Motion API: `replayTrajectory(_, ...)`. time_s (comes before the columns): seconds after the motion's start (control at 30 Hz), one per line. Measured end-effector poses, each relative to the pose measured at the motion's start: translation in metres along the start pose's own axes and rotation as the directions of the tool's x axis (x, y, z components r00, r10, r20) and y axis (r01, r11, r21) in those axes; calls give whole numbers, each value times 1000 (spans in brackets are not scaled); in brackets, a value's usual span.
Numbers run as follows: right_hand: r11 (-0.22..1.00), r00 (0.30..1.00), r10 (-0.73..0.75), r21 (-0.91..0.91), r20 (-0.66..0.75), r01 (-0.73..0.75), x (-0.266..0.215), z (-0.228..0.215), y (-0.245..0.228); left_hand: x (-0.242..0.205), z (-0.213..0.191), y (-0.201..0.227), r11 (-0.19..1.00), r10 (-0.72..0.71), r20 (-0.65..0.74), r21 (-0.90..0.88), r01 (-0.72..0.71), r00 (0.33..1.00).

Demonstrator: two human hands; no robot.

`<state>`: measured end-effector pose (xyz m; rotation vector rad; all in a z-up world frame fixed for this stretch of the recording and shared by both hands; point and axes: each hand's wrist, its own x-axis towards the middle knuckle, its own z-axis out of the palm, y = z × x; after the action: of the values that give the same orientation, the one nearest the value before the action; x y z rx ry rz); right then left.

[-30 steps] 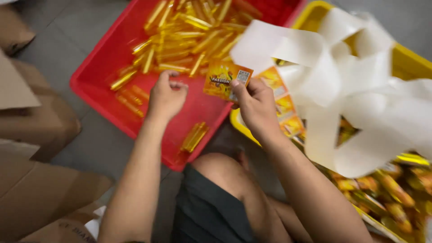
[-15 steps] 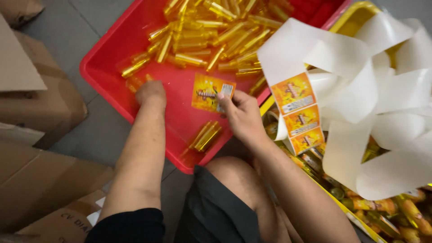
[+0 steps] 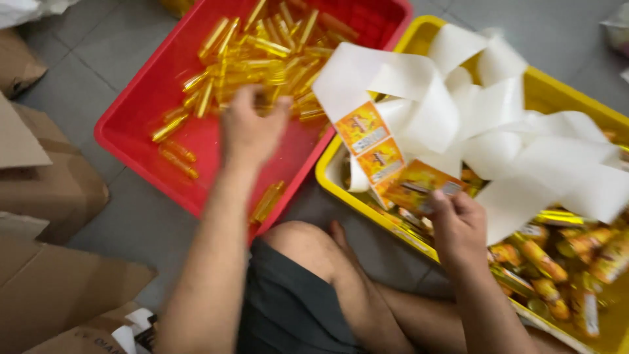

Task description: The person sits cross-legged on the floor between two plastic bins, one red and one yellow. They repeatedly pick up small yellow bottles from the yellow bin, peel a label from a roll, and apply it to the bottle before placing it back into the bin.

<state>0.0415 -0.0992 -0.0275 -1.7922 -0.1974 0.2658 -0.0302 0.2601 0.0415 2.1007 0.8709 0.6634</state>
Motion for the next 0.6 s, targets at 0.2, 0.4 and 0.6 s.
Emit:
replayTrajectory(0.2, 898, 985, -8, 433, -172, 83, -15, -32, -5, -75, 87, 106, 696, 24, 351, -678, 237, 936)
replayTrajectory(0.4, 877, 979, -44, 461, -198, 133, -7, -74, 30, -127, 162, 85, 546, 45, 661, -644, 535, 749)
replayTrajectory(0.6, 805, 968, -111, 550, -226, 221, 3, -93, 45, -150, 174, 93, 506, 177, 721, -650, 567, 669)
